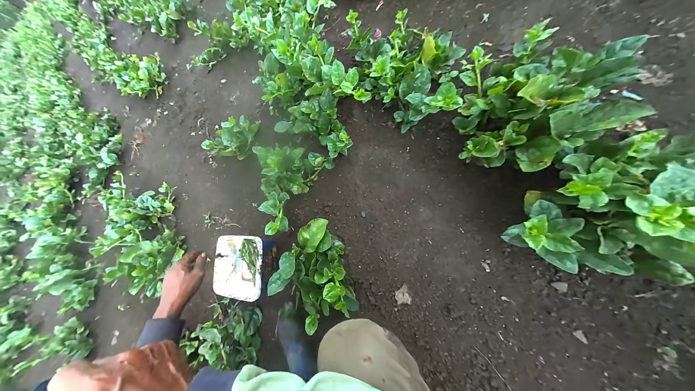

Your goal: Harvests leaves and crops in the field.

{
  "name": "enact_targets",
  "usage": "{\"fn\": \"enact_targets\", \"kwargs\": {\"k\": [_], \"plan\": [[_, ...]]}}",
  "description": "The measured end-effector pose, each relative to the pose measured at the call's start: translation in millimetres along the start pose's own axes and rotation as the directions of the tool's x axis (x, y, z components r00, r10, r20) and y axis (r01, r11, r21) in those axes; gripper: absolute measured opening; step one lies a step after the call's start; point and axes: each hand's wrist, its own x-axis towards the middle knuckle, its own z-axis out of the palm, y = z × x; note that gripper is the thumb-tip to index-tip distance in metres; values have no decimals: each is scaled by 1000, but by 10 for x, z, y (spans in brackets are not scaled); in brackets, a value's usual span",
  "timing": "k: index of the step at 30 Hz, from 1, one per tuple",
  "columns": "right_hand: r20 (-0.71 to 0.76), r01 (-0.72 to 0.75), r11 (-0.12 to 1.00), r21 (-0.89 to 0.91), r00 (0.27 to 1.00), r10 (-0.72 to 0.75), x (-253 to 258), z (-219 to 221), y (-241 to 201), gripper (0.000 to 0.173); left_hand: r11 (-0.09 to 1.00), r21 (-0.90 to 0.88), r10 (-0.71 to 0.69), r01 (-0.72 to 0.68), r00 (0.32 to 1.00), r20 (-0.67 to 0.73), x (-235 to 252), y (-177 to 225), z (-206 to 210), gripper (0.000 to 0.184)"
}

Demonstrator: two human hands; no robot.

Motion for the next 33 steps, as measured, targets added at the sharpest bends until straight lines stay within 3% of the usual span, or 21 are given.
{"fn": "enact_targets", "kwargs": {"k": [4, 6, 8, 10, 12, 13, 16, 21, 22, 24, 26, 28, 31, 33], "plan": [[-71, -2, 992, 124, 997, 11, 140, 209, 75, 29, 990, -19, 140, -141, 988, -62, -17, 112, -34, 37], [-113, 36, 993, 116, 993, -23, 158, 214, 107, 28, 957, -27, 284, -289, 951, -119, 18, 293, -11, 35], [-190, 66, 994, 90, 981, -48, 145, 135, 129, 29, 861, -4, 499, -509, 845, -194, 57, 632, -5, 32], [-344, 114, 992, 49, 935, -90, 149, 3, 137, 25, 707, 54, 696, -705, 681, -229, 104, 1094, 18, 29], [-471, 139, 990, -10, 873, -128, 153, -194, 162, 23, 584, 116, 810, -803, 567, -149, 141, 1644, 75, 25], [-507, 138, 990, -33, 851, -136, 133, -332, 170, 24, 550, 131, 835, -825, 544, -76, 173, 1933, 135, 23], [-579, 88, 989, -117, 803, -140, -34, -759, 176, 28, 593, 186, 739, -783, 622, 259, 396, 2805, 413, 20], [-636, -132, 963, -237, 770, -51, -527, -1088, 156, 32, 730, 346, 398, -590, 777, 488, 1024, 3635, 983, 36], [-632, -196, 949, -247, 775, -5, -622, -1110, 126, 34, 752, 342, 370, -563, 791, 488, 1102, 3648, 1049, 38], [-614, -295, 922, -251, 785, 84, -776, -1127, 68, 38, 776, 265, 482, -572, 810, 334, 1380, 3442, 1412, 34], [-591, -342, 904, -255, 796, 134, -865, -1117, 32, 40, 802, 215, 459, -557, 806, 374, 1568, 3298, 1506, 37], [-580, -344, 897, -280, 805, 127, -903, -1111, 42, 41, 782, 211, 471, -586, 778, 415, 1665, 3186, 1489, 38], [-574, -341, 896, -285, 809, 125, -902, -1099, 62, 43, 697, 53, 662, -715, 671, 333, 1652, 2879, 1407, 33], [-565, -337, 898, -283, 815, 128, -872, -1103, 55, 44, 706, -83, 696, -704, 667, 266, 1242, 2831, 966, 31]]}}
